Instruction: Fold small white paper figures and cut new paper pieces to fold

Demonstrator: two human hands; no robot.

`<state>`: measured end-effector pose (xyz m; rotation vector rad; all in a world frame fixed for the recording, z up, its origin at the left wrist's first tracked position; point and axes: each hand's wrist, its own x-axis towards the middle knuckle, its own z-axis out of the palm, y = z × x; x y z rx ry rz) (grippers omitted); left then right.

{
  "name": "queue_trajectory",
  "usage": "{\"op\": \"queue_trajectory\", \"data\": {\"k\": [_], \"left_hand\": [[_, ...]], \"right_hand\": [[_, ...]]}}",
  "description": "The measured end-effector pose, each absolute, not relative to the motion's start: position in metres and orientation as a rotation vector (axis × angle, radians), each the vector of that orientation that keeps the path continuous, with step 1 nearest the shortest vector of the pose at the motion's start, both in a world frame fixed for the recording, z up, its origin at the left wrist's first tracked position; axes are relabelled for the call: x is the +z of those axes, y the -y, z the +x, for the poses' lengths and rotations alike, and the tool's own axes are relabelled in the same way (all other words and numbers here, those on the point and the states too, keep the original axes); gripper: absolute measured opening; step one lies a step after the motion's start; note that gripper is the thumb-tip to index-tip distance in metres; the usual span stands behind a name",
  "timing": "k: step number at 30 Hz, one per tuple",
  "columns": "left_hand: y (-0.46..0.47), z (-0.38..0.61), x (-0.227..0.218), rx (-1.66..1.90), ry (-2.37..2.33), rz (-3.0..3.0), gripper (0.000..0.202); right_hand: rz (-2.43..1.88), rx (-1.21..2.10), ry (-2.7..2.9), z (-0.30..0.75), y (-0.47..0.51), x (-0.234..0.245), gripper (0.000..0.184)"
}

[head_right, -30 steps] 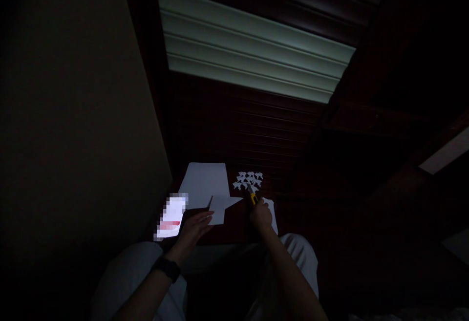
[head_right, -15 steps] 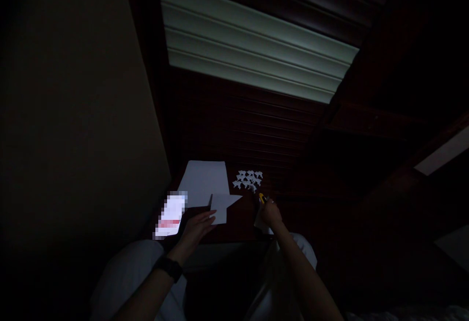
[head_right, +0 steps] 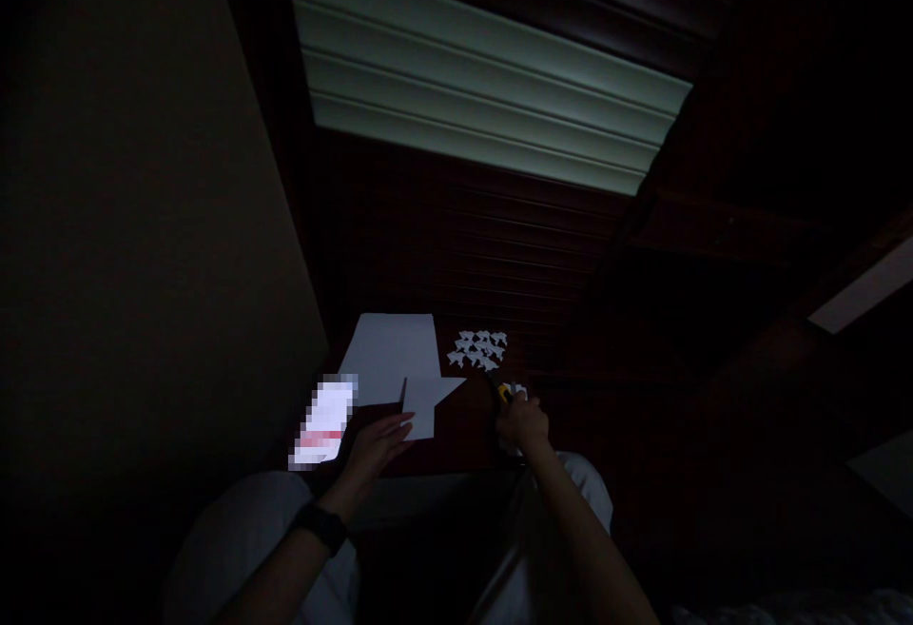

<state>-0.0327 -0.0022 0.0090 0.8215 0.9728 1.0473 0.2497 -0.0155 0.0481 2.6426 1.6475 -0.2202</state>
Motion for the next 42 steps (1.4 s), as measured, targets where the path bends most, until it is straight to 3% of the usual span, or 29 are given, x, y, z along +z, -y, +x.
{"op": "queue_trajectory", "data": {"k": [15, 23, 42], "left_hand": [[0.012, -0.024, 0.013, 1.042, -0.922, 0.784, 0.043], [0.020, -0.016, 0.020, 1.124, -0.807, 0.669, 0.043], [0.021, -0.014, 0.017, 1.159, -0.810, 0.658, 0.036]], "right_hand": [[2.590, -0.228, -1.692, 0.253, 0.018, 0.063, 0.048], [2.517, -0.252, -2.042, 0.209, 0.046, 0.069, 0.049], [2.410, -0.332, -2.161, 0.164, 0.065, 0.061, 0.044]]}}
